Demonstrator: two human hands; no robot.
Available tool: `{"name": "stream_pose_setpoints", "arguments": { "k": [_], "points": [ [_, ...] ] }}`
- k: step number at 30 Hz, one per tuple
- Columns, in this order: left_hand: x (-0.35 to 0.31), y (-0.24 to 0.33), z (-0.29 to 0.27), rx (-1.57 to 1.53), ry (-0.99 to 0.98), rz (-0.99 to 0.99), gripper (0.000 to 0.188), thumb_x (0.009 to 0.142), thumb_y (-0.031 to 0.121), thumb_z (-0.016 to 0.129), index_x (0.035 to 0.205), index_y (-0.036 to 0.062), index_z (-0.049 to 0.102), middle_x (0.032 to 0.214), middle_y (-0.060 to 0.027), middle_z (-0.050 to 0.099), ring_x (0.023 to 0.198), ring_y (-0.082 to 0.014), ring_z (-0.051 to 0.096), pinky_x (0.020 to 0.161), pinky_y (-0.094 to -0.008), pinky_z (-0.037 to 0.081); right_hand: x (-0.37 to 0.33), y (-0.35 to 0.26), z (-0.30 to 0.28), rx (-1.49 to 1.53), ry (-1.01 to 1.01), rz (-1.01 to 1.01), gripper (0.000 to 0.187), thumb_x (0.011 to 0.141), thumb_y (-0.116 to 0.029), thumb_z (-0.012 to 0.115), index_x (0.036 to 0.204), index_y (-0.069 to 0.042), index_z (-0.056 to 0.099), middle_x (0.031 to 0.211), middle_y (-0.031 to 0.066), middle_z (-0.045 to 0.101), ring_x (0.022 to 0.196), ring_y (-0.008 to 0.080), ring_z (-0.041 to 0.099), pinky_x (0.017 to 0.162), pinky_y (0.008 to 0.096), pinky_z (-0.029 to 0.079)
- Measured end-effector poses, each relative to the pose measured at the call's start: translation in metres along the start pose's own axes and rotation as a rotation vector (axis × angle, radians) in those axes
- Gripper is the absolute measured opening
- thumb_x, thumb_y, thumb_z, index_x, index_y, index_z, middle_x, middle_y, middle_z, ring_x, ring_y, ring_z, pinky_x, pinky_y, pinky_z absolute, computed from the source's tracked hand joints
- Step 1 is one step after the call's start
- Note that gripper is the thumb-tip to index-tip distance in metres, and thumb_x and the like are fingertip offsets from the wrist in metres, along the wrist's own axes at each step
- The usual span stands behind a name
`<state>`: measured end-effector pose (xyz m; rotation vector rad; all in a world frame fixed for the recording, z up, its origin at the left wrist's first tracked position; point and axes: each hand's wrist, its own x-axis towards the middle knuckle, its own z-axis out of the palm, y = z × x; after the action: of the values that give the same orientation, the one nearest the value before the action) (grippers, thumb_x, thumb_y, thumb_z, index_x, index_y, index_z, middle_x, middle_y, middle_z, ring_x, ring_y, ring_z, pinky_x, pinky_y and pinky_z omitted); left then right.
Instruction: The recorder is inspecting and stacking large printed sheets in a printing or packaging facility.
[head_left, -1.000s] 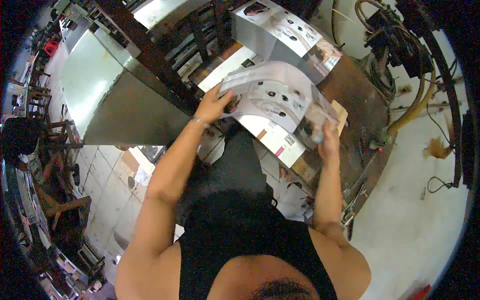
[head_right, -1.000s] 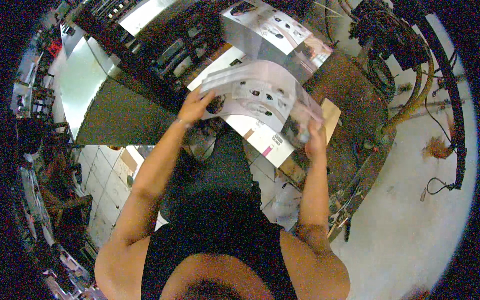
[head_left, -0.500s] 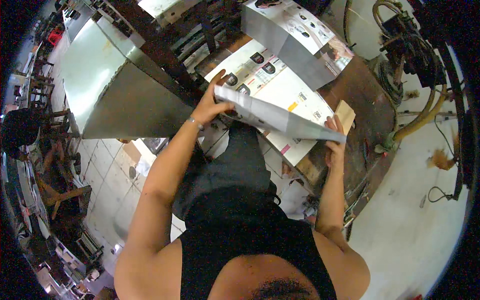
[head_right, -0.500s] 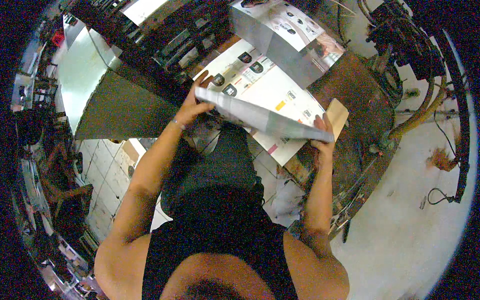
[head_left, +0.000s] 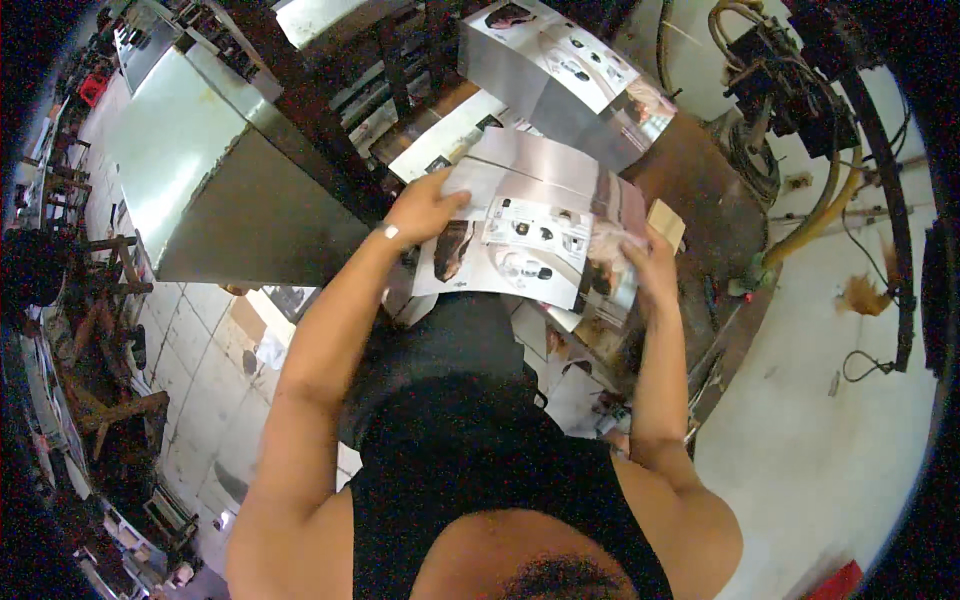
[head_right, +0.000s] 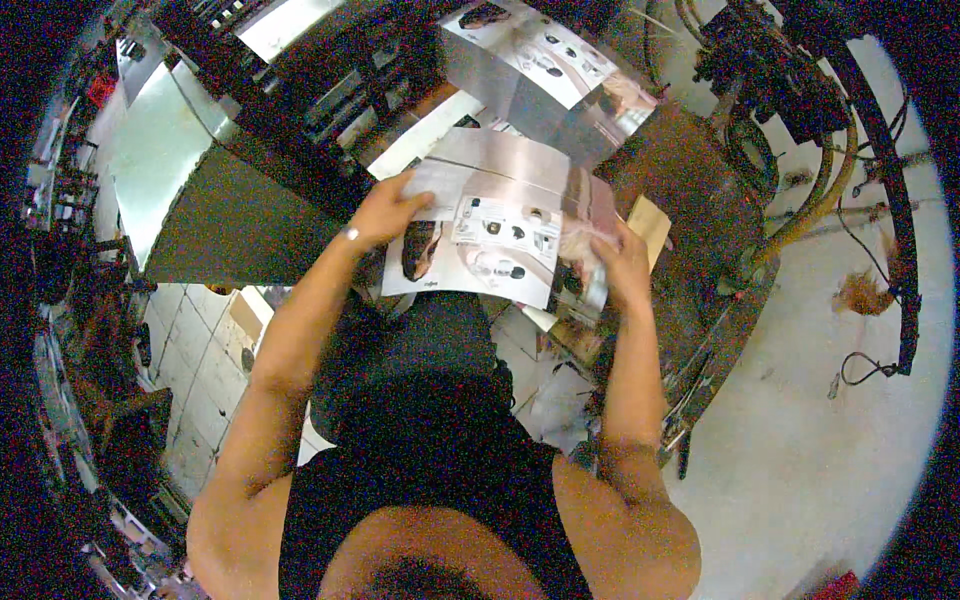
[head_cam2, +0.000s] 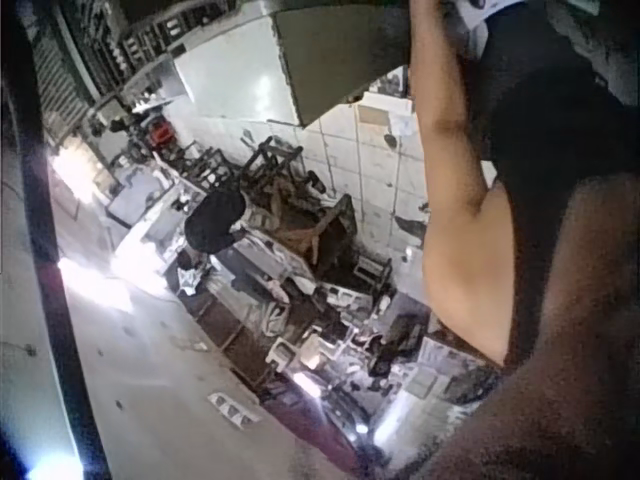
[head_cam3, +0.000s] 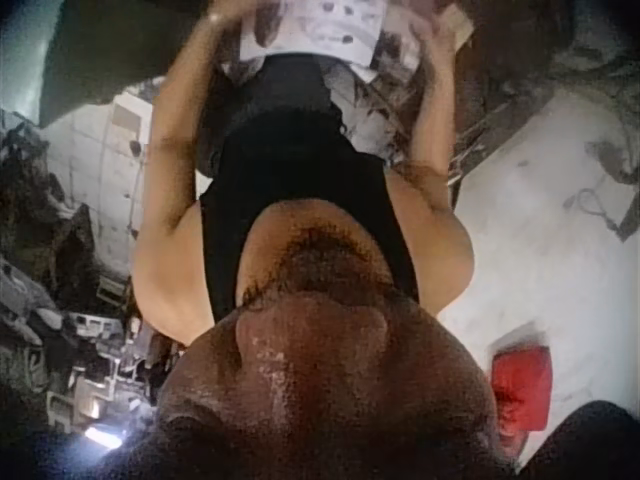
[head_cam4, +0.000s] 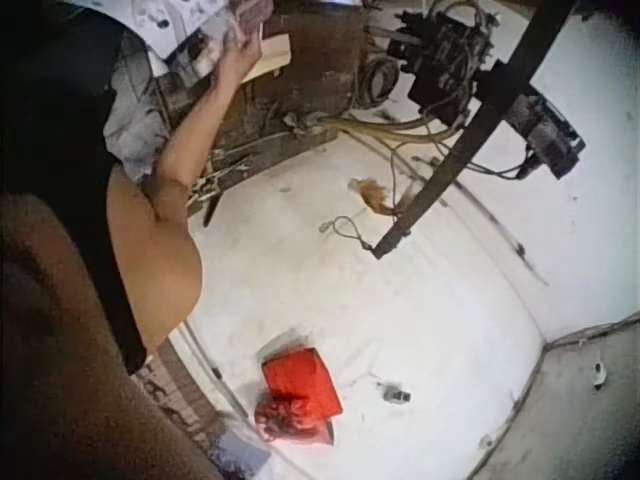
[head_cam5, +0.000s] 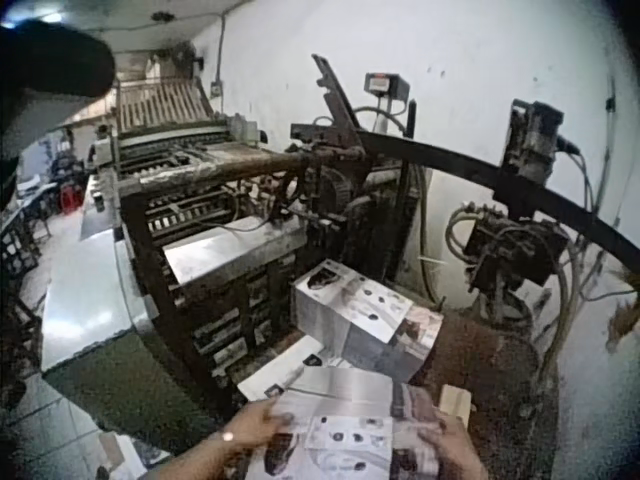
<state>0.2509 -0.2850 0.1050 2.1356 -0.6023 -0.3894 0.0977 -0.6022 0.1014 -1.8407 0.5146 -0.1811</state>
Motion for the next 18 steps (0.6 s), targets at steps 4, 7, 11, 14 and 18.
{"name": "stream_pose_setpoints", "arguments": {
  "k": [4, 7, 11, 14, 18],
  "points": [
    [-0.05, -0.01, -0.007, -0.5, 0.102, 0.054, 0.041, 0.088, 0.016, 0.059, 0.123, -0.0026, 0.05, 0.105, -0.011, 0.065, 0.095, -0.0153, 0.06, 0.084, -0.0291, 0.046, -0.045, 0.017, -0.024, 0.371, 0.024, 0.003, 0.041, 0.082, 0.001, 0.057, 0.122, 0.0, 0.051, 0.105, 0.0112, 0.063, 0.092, 0.0186, 0.061, 0.082, 0.0324, 0.049],
    [-0.069, -0.026, 0.008, -0.511, 0.225, 0.074, 0.039, 0.089, 0.01, 0.058, 0.125, -0.0026, 0.049, 0.111, -0.0073, 0.062, 0.101, -0.0133, 0.056, 0.089, -0.0275, 0.043, -0.063, 0.042, -0.025, 0.482, 0.173, -0.163, 0.044, 0.082, 0.002, 0.058, 0.124, 0.001, 0.048, 0.11, 0.0108, 0.061, 0.094, 0.0205, 0.061, 0.083, 0.0334, 0.049],
    [-0.058, -0.051, 0.027, -0.528, 0.085, -0.003, 0.042, 0.089, 0.01, 0.058, 0.128, -0.0021, 0.046, 0.112, -0.0079, 0.061, 0.103, -0.0138, 0.055, 0.093, -0.0271, 0.04, -0.063, 0.064, -0.011, 0.384, 0.21, -0.04, 0.048, 0.08, 0.0, 0.061, 0.126, 0.003, 0.046, 0.118, 0.0116, 0.057, 0.106, 0.0233, 0.057, 0.091, 0.0358, 0.045],
    [-0.05, -0.065, 0.027, -0.405, 0.091, -0.01, 0.042, 0.085, 0.014, 0.063, 0.123, -0.0012, 0.05, 0.112, -0.0065, 0.061, 0.104, -0.0142, 0.054, 0.093, -0.0287, 0.04, -0.056, 0.067, -0.005, 0.329, 0.128, -0.175, 0.061, 0.074, -0.003, 0.065, 0.13, 0.005, 0.043, 0.129, 0.0134, 0.051, 0.117, 0.0229, 0.05, 0.099, 0.0341, 0.039],
    [-0.035, -0.072, 0.021, -0.488, 0.119, -0.024, 0.043, 0.08, 0.02, 0.07, 0.115, -0.0004, 0.057, 0.109, -0.0059, 0.062, 0.101, -0.0164, 0.056, 0.092, -0.0309, 0.042, -0.041, 0.066, -0.006, 0.458, 0.077, -0.104, 0.065, 0.073, -0.004, 0.067, 0.132, 0.004, 0.041, 0.128, 0.0131, 0.051, 0.117, 0.0225, 0.05, 0.099, 0.0329, 0.039]
  ]
}}
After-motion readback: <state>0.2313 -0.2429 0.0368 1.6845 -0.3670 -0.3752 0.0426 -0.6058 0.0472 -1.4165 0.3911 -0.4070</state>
